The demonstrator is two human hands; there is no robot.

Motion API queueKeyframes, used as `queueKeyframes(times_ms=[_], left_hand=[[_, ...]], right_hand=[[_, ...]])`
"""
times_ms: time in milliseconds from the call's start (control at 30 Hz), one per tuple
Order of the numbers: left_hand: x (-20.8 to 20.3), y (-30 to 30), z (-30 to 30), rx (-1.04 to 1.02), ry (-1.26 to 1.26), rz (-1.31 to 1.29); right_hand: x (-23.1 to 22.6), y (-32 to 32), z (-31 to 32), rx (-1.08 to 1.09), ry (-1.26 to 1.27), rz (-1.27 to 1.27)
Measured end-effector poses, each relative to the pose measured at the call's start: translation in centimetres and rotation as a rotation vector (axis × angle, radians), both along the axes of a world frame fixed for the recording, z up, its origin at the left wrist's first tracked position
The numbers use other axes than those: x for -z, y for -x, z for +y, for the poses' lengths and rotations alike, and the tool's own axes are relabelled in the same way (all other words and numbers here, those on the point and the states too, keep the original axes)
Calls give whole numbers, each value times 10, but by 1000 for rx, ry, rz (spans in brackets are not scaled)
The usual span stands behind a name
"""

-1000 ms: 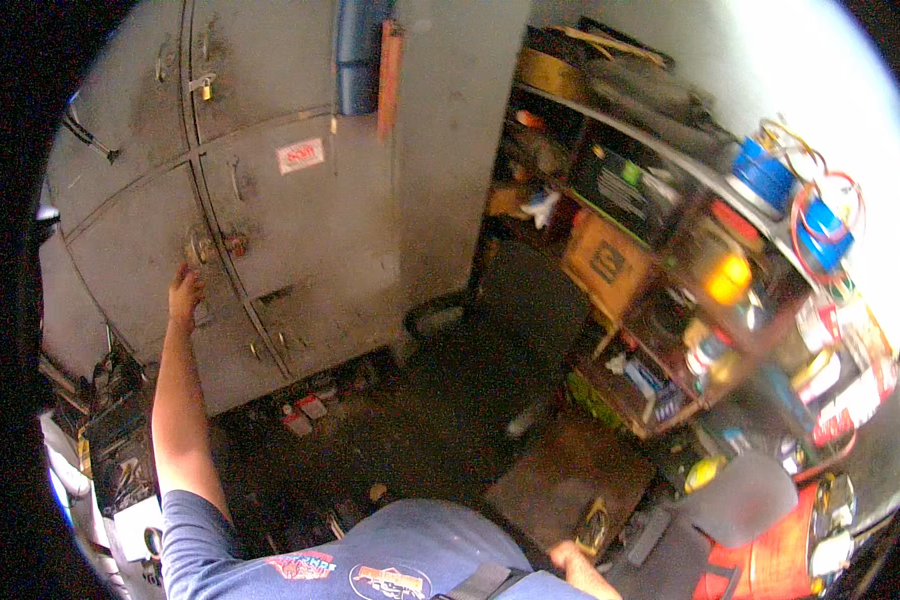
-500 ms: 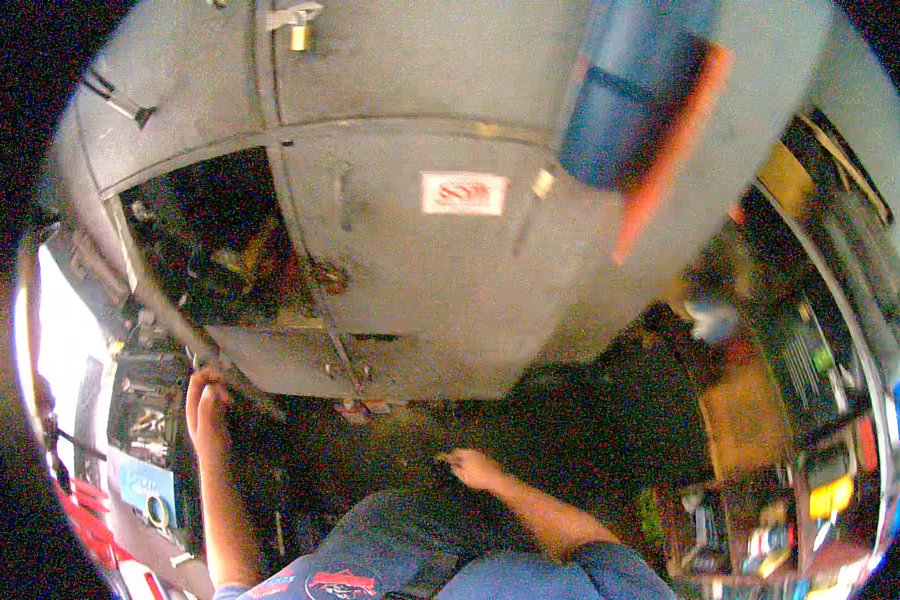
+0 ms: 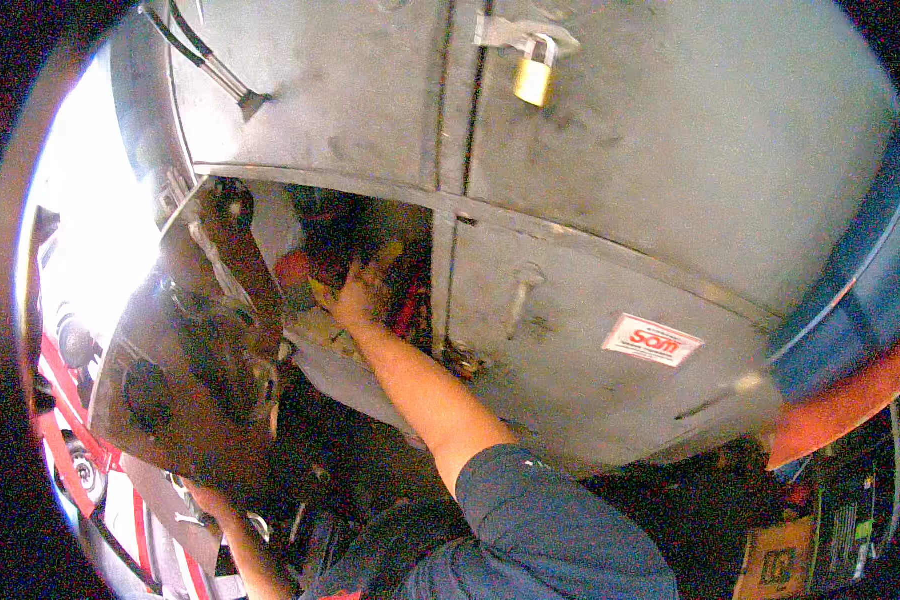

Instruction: The person uses a vernier caliper to measure a metal engine component, then handles a camshaft and a plastic bag of small parts near a red car with its hood open. The person places the camshaft on the car's front and retrieves a tool from a cabinet.

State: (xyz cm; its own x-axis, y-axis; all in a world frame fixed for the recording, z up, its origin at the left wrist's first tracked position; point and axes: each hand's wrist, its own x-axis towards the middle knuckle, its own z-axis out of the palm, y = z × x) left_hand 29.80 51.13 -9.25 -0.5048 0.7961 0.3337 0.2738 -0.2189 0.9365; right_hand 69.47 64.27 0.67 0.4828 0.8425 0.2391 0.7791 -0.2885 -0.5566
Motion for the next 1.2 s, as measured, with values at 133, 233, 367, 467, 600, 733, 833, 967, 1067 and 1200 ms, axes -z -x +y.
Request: queueKeyframes(times_ms=[133, 233, 367, 467, 600, 733, 833, 967, 1067, 1200], left_hand=[[-2, 3, 0, 151, -51, -188], [-6, 1, 2, 292, -132, -617], [-8, 7, 6, 198, -87, -293], [-5, 19, 12, 168, -63, -251], [6, 43, 27, 273, -28, -411], [19, 60, 39, 267, -52, -424], [27, 65, 39, 234, -25, -414], [29, 68, 37, 222, -4, -403], [29, 68, 37, 220, 11, -403], [30, 70, 36, 222, 25, -400]], right_hand=[[-9, -18, 35, -41, -91, -37], [-19, -26, 47, -94, -2, -129], [-24, -37, 48, -83, 152, -148], [-24, -43, 51, 1, 180, -205], [-37, -57, 65, 119, 263, -38], [-38, -55, 66, 193, 288, -225], [-19, -35, 55, -42, 179, -427], [1, -24, 50, -45, 215, -389], [4, -27, 49, -69, 230, -372], [-1, -27, 45, -62, 190, -420]])
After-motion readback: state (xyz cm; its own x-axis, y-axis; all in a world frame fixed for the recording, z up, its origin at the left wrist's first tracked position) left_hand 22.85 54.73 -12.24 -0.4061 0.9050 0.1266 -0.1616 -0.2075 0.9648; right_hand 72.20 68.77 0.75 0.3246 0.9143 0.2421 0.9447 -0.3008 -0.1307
